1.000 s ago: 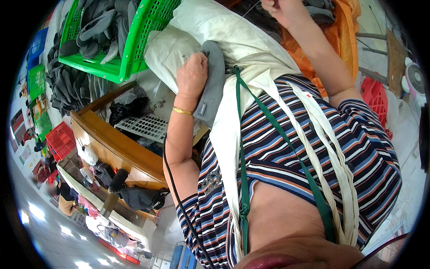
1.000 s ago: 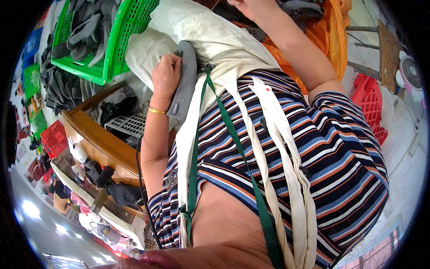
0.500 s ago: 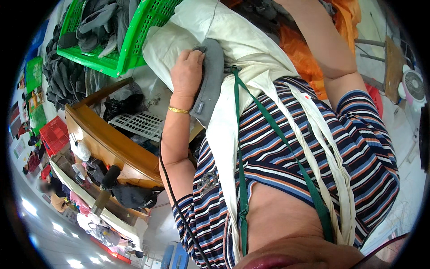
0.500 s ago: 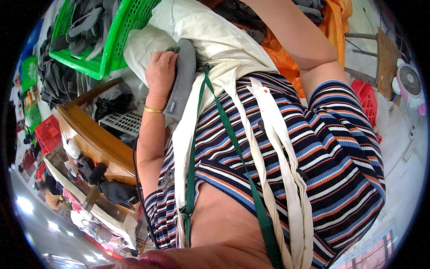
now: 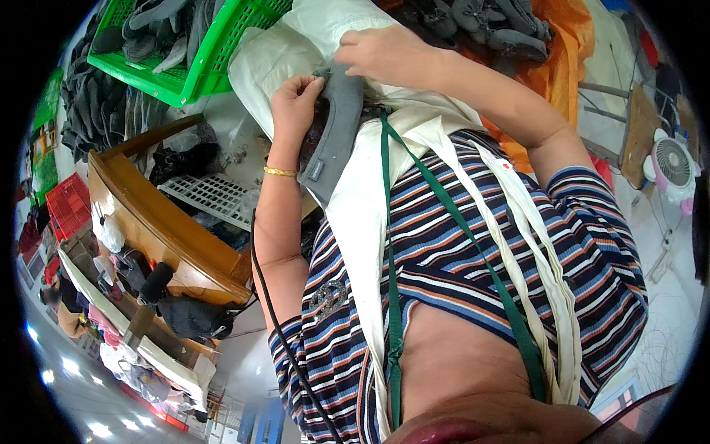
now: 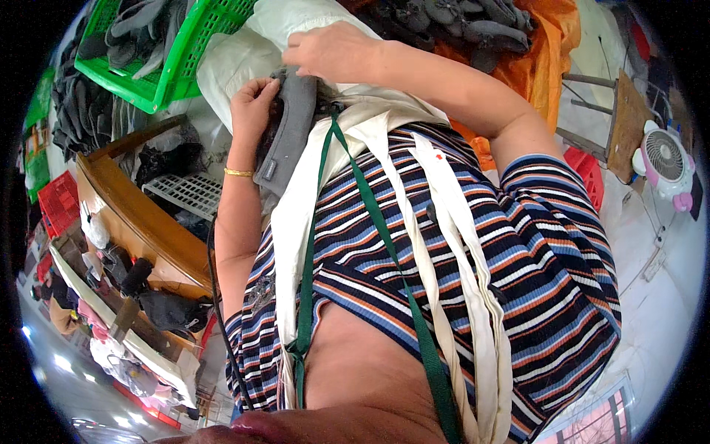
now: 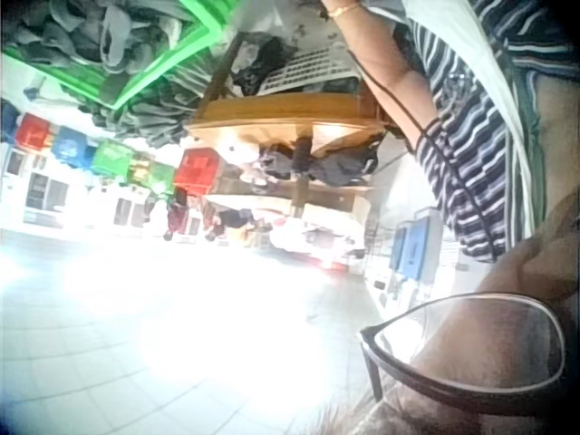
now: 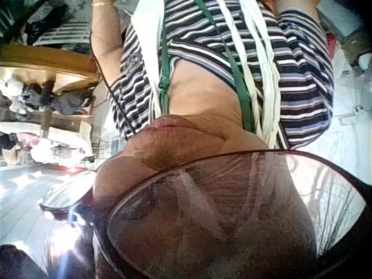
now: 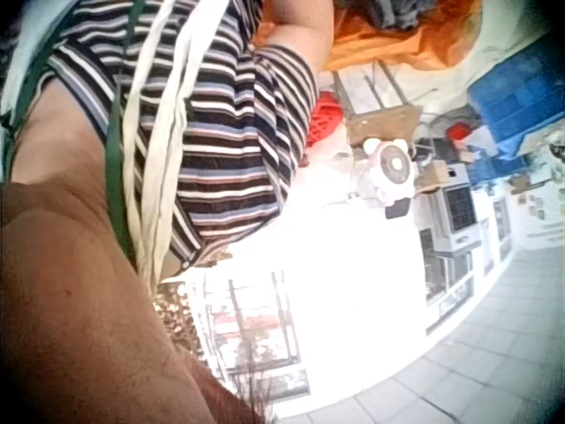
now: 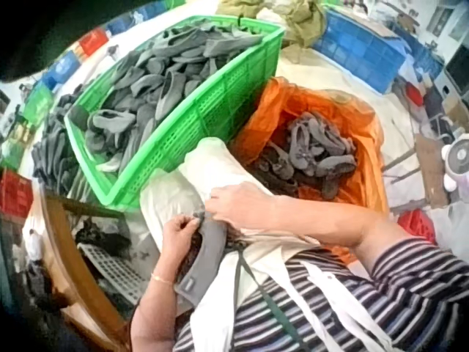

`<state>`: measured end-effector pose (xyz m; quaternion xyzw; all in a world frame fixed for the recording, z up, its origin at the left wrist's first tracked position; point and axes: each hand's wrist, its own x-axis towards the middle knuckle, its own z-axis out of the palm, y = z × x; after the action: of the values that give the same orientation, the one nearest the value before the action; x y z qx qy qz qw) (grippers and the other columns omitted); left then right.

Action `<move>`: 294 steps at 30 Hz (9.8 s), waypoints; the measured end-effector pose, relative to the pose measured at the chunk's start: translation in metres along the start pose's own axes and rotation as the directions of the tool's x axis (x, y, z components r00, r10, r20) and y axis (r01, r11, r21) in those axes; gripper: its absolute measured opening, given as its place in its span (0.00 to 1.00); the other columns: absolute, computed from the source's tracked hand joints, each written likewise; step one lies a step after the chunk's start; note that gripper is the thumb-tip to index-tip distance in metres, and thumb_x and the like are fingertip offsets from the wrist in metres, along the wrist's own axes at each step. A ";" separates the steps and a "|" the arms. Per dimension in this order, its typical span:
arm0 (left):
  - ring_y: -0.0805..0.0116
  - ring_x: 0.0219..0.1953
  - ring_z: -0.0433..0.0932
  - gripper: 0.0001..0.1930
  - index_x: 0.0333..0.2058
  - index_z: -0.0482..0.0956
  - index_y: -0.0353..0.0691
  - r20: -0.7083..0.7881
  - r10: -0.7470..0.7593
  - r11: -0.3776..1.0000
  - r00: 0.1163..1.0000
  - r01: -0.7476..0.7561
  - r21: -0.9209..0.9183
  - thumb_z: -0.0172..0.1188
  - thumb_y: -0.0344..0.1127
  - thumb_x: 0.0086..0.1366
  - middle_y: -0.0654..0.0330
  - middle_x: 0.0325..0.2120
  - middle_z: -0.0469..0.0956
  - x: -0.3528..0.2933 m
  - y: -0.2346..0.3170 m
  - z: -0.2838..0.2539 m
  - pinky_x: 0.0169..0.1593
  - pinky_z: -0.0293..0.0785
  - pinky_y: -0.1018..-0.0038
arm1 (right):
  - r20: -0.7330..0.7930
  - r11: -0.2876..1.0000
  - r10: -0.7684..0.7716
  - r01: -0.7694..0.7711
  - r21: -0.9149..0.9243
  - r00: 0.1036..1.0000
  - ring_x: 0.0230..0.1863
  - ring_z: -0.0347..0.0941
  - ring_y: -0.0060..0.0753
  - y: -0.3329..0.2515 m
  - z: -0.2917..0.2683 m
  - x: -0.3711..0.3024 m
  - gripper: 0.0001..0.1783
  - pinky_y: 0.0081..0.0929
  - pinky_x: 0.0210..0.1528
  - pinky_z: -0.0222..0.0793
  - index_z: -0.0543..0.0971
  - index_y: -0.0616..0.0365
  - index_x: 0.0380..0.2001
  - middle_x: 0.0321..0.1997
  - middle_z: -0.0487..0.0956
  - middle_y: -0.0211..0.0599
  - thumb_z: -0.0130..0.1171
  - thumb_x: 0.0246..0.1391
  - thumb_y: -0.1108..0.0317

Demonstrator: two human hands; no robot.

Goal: The person sits on the floor and sews grey slipper uppers using a needle and thread. They pick up individual slippers from a green basket, stitch the edges, and place the finished items into a white sack on their lap.

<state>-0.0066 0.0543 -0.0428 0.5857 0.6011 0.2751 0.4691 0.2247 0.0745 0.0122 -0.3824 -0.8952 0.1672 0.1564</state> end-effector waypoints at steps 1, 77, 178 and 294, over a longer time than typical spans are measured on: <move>0.78 0.25 0.72 0.10 0.36 0.82 0.33 0.017 -0.056 0.997 0.998 0.057 -0.047 0.65 0.36 0.64 0.67 0.23 0.77 0.000 0.000 0.000 0.30 0.69 0.79 | -0.020 0.998 0.060 -0.060 0.013 0.998 0.38 0.79 0.46 -0.005 -0.008 -0.004 0.14 0.44 0.38 0.74 0.78 0.56 0.31 0.36 0.79 0.40 0.58 0.57 0.55; 0.82 0.24 0.70 0.07 0.35 0.79 0.39 0.134 -0.194 0.783 0.972 0.236 -0.576 0.62 0.36 0.65 0.70 0.24 0.74 -0.017 0.020 -0.009 0.28 0.66 0.83 | 0.143 0.993 -0.053 0.067 -0.094 0.988 0.34 0.78 0.40 0.005 -0.006 -0.021 0.05 0.34 0.34 0.75 0.77 0.54 0.33 0.33 0.78 0.37 0.56 0.56 0.66; 0.76 0.34 0.77 0.09 0.38 0.81 0.33 0.224 -0.168 0.619 0.960 0.279 -0.734 0.66 0.24 0.58 0.66 0.31 0.79 -0.084 0.011 -0.005 0.45 0.72 0.79 | -0.027 0.773 0.294 -0.221 0.594 0.956 0.46 0.75 0.33 -0.031 0.040 -0.036 0.21 0.31 0.50 0.72 0.77 0.61 0.49 0.45 0.77 0.39 0.63 0.57 0.60; 0.61 0.41 0.79 0.14 0.36 0.84 0.42 -0.118 0.515 0.857 0.849 -0.510 0.074 0.69 0.23 0.48 0.60 0.34 0.82 -0.080 0.023 -0.019 0.45 0.74 0.70 | 0.341 0.686 -0.092 -0.189 0.702 0.936 0.38 0.79 0.29 -0.026 0.002 -0.016 0.12 0.23 0.44 0.74 0.82 0.60 0.46 0.40 0.84 0.38 0.55 0.62 0.72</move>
<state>-0.0232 -0.0146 0.0049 0.7144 0.4585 0.4165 0.3256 0.2181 0.0454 0.0188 -0.2773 -0.7579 0.5763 0.1287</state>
